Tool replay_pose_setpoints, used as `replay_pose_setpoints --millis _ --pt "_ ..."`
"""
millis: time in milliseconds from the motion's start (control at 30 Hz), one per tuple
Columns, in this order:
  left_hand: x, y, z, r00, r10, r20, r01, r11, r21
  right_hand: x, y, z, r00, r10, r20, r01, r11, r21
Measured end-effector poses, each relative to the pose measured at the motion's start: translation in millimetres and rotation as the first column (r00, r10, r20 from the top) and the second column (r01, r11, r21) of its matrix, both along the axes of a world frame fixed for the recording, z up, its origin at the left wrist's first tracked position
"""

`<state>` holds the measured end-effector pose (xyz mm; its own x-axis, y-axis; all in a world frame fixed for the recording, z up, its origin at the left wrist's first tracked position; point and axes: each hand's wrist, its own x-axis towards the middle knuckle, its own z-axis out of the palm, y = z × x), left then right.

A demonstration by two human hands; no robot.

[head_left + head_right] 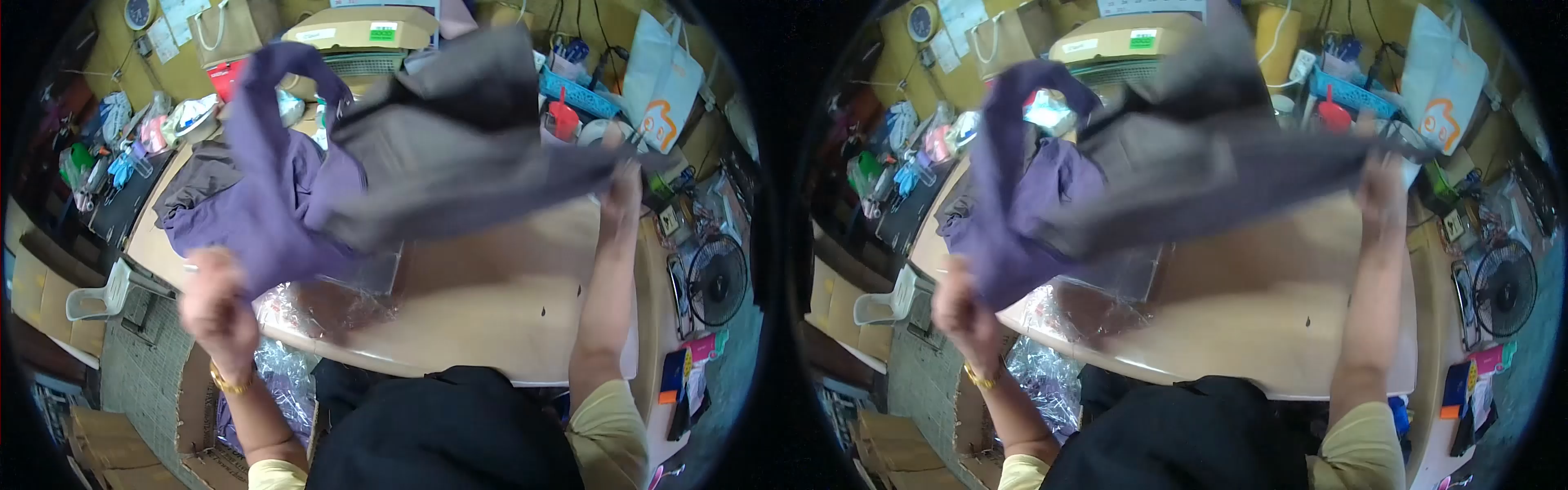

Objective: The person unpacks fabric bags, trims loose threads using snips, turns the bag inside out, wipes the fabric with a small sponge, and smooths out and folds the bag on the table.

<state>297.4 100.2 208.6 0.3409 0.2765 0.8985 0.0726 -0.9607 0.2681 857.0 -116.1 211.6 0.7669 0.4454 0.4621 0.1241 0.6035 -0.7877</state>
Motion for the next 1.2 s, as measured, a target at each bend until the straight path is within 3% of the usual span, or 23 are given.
replay_pose_setpoints --millis 33,67,100,133,167,233,267,300,333,367,433,467,533,567,633,700,767,800,833,900,967,1033,1200 --pt "-0.7 -8.1 -2.1 0.97 -0.079 -0.232 0.095 0.994 0.057 -14.9 -6.8 -29.3 0.804 0.594 -0.025 -0.595 0.803 -0.029" --pt "2.3 -16.0 -4.5 0.806 -0.178 -0.564 0.132 0.984 -0.121 -18.1 -19.8 -53.0 0.887 0.447 0.115 -0.339 0.799 -0.496" --pt "5.5 -25.1 -7.4 0.52 -0.311 -0.796 0.102 0.947 -0.303 -33.2 -20.4 -58.0 0.919 0.369 0.137 -0.173 0.692 -0.701" --pt "6.7 -33.8 -25.6 0.495 -0.404 -0.769 0.074 0.902 -0.426 -31.2 -18.9 -74.0 0.964 0.265 0.017 -0.133 0.536 -0.834" --pt "10.6 -39.4 -47.3 0.477 -0.493 -0.727 0.041 0.839 -0.542 -4.0 -11.7 -121.0 0.96 0.247 0.129 -0.001 0.468 -0.884" --pt "25.2 -44.3 -61.5 0.527 -0.442 -0.726 -0.027 0.845 -0.534 -2.5 4.7 -149.7 0.92 0.237 0.311 0.197 0.407 -0.892" --pt "33.2 -47.3 -65.9 0.571 -0.39 -0.722 -0.089 0.846 -0.526 0.1 16.7 -159.9 0.92 0.241 0.308 0.192 0.41 -0.892" --pt "42.9 -51.4 -69.4 0.57 -0.385 -0.726 -0.095 0.846 -0.524 2.1 31.7 -165.4 0.855 0.247 0.455 0.344 0.387 -0.856" --pt "54.0 -56.2 -72.3 0.595 -0.282 -0.753 -0.145 0.883 -0.446 2.8 42.2 -170.5 0.766 0.256 0.59 0.488 0.366 -0.793" --pt "63.9 -61.3 -75.7 0.613 -0.176 -0.77 -0.198 0.91 -0.365 -15.4 49.4 -159.6 0.766 0.26 0.588 0.483 0.371 -0.793" --pt "79.6 -72.3 -84.5 0.666 -0.156 -0.73 -0.11 0.947 -0.303 -76.2 62.0 -111.4 0.498 0.119 0.859 0.795 0.335 -0.506" --pt "84.7 -74.3 -101.3 0.62 -0.21 -0.756 -0.102 0.934 -0.343 -87.0 67.1 -99.8 0.5 0.122 0.857 0.792 0.336 -0.51" --pt "92.6 -82.8 -106.7 0.548 -0.199 -0.812 -0.15 0.932 -0.329 -102.4 74.7 -83.4 0.556 0.098 0.825 0.649 0.569 -0.505" --pt "93.3 -86.2 -110.0 0.473 -0.187 -0.861 -0.191 0.932 -0.308 -115.8 74.4 -76.6 0.561 0.106 0.821 0.646 0.563 -0.515" --pt "93.0 -81.9 -116.8 0.418 -0.224 -0.88 -0.194 0.925 -0.328 -146.3 73.4 -66.1 0.594 0.277 0.755 0.451 0.663 -0.598" --pt "93.1 -78.8 -112.1 0.405 -0.223 -0.887 -0.211 0.921 -0.327 -180.0 74.4 -65.3 0.464 0.51 0.724 0.186 0.743 -0.643" --pt "91.9 -73.3 -135.0 0.441 -0.198 -0.875 -0.231 0.917 -0.324 -212.9 70.4 -76.7 0.17 0.543 0.822 0.081 0.824 -0.561" --pt "90.8 -73.2 -142.0 0.483 -0.139 -0.864 -0.239 0.929 -0.283 -219.5 65.5 -89.5 0.077 0.625 0.777 0.14 0.765 -0.629" --pt "89.2 -72.6 -145.8 0.524 -0.08 -0.848 -0.249 0.938 -0.242 -219.1 60.3 -92.2 0.078 0.627 0.775 0.138 0.763 -0.631" --pt "88.1 -72.1 -140.5 0.49 -0.087 -0.867 -0.265 0.933 -0.244 -217.1 50.3 -81.2 -0.002 0.836 0.549 0.36 0.513 -0.779" --pt "87.6 -72.0 -140.1 0.527 -0.138 -0.839 -0.263 0.912 -0.315 -210.7 38.8 -75.4 0.041 0.834 0.551 0.378 0.497 -0.781" --pt "87.6 -71.7 -142.7 0.539 -0.137 -0.831 -0.258 0.912 -0.318 -206.4 30.2 -66.9 0.124 0.917 0.379 0.398 0.304 -0.866" --pt "83.1 -66.9 -131.8 0.525 -0.208 -0.825 -0.198 0.913 -0.356 -211.3 17.2 -70.4 0.141 0.926 0.349 0.367 0.279 -0.888"
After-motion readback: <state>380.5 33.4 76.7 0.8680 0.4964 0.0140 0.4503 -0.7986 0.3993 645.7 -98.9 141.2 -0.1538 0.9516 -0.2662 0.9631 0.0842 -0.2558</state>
